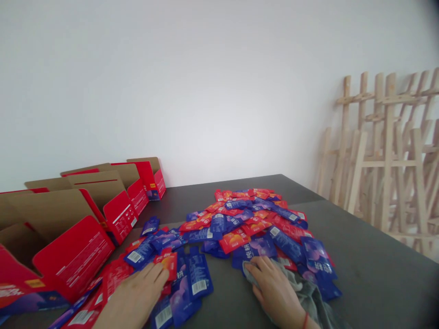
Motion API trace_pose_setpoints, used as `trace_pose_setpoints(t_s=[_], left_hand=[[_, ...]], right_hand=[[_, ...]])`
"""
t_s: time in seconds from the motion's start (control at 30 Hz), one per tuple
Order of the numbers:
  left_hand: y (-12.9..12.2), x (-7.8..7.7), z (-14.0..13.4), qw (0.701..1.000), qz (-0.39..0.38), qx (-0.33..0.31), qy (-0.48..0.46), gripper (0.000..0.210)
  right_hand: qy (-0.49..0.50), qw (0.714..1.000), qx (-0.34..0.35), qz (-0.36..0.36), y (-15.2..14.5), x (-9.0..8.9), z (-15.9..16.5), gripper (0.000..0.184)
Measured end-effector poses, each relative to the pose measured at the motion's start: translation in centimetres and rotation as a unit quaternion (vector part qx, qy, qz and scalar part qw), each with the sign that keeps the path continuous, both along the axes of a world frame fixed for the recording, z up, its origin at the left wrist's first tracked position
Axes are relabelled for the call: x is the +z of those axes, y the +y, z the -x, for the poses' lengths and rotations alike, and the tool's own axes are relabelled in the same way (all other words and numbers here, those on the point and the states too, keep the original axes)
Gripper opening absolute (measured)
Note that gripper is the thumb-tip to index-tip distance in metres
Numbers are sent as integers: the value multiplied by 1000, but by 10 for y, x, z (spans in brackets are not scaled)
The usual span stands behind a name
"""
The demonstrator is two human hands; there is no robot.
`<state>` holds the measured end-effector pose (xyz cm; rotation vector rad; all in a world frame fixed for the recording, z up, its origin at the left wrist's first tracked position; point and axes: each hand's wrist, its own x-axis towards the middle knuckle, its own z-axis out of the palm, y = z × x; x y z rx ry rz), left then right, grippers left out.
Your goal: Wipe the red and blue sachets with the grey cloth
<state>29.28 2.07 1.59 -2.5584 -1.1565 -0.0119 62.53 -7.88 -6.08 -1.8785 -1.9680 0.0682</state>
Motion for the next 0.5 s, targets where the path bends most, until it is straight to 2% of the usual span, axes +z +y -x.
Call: trace_pose_setpoints(t_s=[0.1, 0.2, 0.3, 0.37, 0.43, 0.5], left_hand=[[10, 9, 11, 991, 78, 90, 56, 44], [24, 27, -1, 990, 108, 80, 50, 22], [58, 40, -33, 993, 105, 52, 13, 30], [90, 39, -61, 991, 123, 51, 2, 16], [122, 31, -89, 988, 138, 68, 10, 28], [147, 20, -112, 982, 162, 95, 31, 31]], right_hand=[[-2, 1000, 1, -5, 1, 0, 0, 51], [1, 1000, 3, -9, 1, 0, 1, 51], [8, 1000, 4, -10, 0, 0, 0, 51], [16, 1000, 5, -10, 0, 0, 0, 51], [28, 1000, 3, -13, 0, 0, -2, 50], [40, 999, -1, -15, 0, 0, -3, 50]])
